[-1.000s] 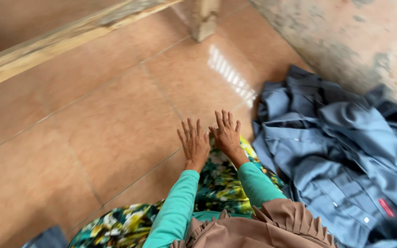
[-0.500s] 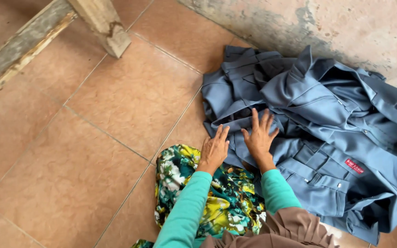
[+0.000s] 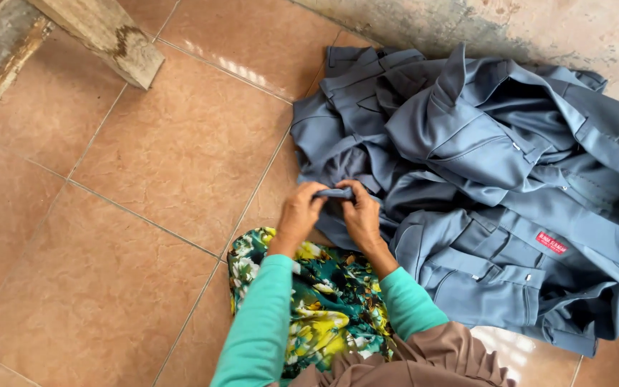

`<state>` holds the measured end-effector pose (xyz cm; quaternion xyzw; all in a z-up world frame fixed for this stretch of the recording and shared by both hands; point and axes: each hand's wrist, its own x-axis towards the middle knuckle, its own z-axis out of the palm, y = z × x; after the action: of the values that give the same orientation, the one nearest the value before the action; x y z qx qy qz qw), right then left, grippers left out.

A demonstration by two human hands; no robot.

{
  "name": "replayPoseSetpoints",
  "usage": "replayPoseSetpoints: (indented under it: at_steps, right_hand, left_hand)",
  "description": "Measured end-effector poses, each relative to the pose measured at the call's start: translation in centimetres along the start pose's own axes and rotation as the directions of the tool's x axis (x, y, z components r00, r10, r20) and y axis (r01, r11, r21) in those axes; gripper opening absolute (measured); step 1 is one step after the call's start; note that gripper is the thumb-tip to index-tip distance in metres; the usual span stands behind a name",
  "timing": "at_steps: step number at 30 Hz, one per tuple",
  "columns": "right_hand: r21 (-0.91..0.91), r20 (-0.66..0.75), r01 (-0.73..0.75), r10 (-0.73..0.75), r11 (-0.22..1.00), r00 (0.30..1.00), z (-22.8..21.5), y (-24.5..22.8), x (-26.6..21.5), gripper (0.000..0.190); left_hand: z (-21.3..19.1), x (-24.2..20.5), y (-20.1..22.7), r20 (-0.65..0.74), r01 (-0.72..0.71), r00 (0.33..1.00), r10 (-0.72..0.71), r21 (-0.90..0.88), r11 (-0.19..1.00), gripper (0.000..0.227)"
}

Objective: The person is folding blue trousers on a tiled floor and stacking them neatly.

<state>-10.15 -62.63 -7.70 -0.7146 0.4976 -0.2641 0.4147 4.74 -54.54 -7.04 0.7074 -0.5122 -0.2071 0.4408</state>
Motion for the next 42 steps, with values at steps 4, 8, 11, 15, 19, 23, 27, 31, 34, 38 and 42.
replayPoseSetpoints:
  at_steps: [4,8,11,15,19,23,27,31,34,38,42]
  right_hand:
    - [0.154,0.023,0.188,-0.194,0.970,0.981,0.8,-6.3,-0.1,0.037]
    - [0.243,0.037,0.438,-0.459,0.865,0.887,0.5,-9.5,0.0,0.032]
    - [0.117,-0.021,0.431,-0.432,0.895,0.902,-0.6,-6.3,0.4,0.029]
    - [-0.269,-0.144,0.314,-0.360,0.910,0.922,-5.1,-1.8,0.9,0.025]
    - [-0.483,-0.152,0.055,-0.146,0.874,0.978,-5.3,4.2,2.9,0.035]
    - [-0.248,-0.057,-0.093,0.081,0.964,0.995,-4.9,1.0,4.9,0.071]
    - [0.011,-0.135,-0.274,0.273,0.962,0.953,-4.1,1.0,7.2,0.078]
    - [0.123,-0.208,-0.046,0.071,0.991,0.976,-2.9,-2.4,7.6,0.090]
    - [0.229,-0.220,0.210,-0.159,0.951,0.962,-2.8,-9.2,6.7,0.095]
    - [0.296,-0.159,0.487,-0.460,0.822,0.874,-2.1,-17.3,4.2,0.093]
    - [0.286,0.269,0.488,-0.558,0.825,0.785,2.9,-16.4,1.6,0.092]
  left_hand:
    - [-7.9,0.0,2.3,-0.084,0.017,0.996,-0.017,-0.007,1.000,0.027]
    - [-12.4,-2.9,-0.9,-0.287,0.239,0.928,-0.235,-0.024,0.971,0.023]
    - [-12.6,-5.8,-4.7,-0.325,0.394,0.870,-0.371,0.004,0.919,0.020]
    - [-11.1,-7.9,-7.5,-0.248,0.519,0.832,-0.496,0.032,0.854,0.022]
    - [-9.3,-6.6,-6.8,-0.150,0.464,0.884,-0.442,0.172,0.869,0.046]
    - [-8.1,-4.8,-3.3,-0.039,0.466,0.884,-0.465,0.133,0.875,0.059]
    - [-5.5,-5.1,-6.0,-0.082,0.486,0.874,-0.480,0.086,0.870,0.036]
    - [-6.7,-5.2,-5.6,-0.189,0.438,0.886,-0.424,0.042,0.898,0.034]
    - [-10.0,-5.0,-5.1,-0.144,0.398,0.833,-0.535,-0.517,0.758,0.030]
    - [-14.0,-6.4,-3.4,-0.181,0.224,0.801,-0.571,-0.793,0.566,0.025]
    - [-15.6,-9.0,-4.3,-0.165,0.185,0.730,-0.663,-0.887,0.424,0.019]
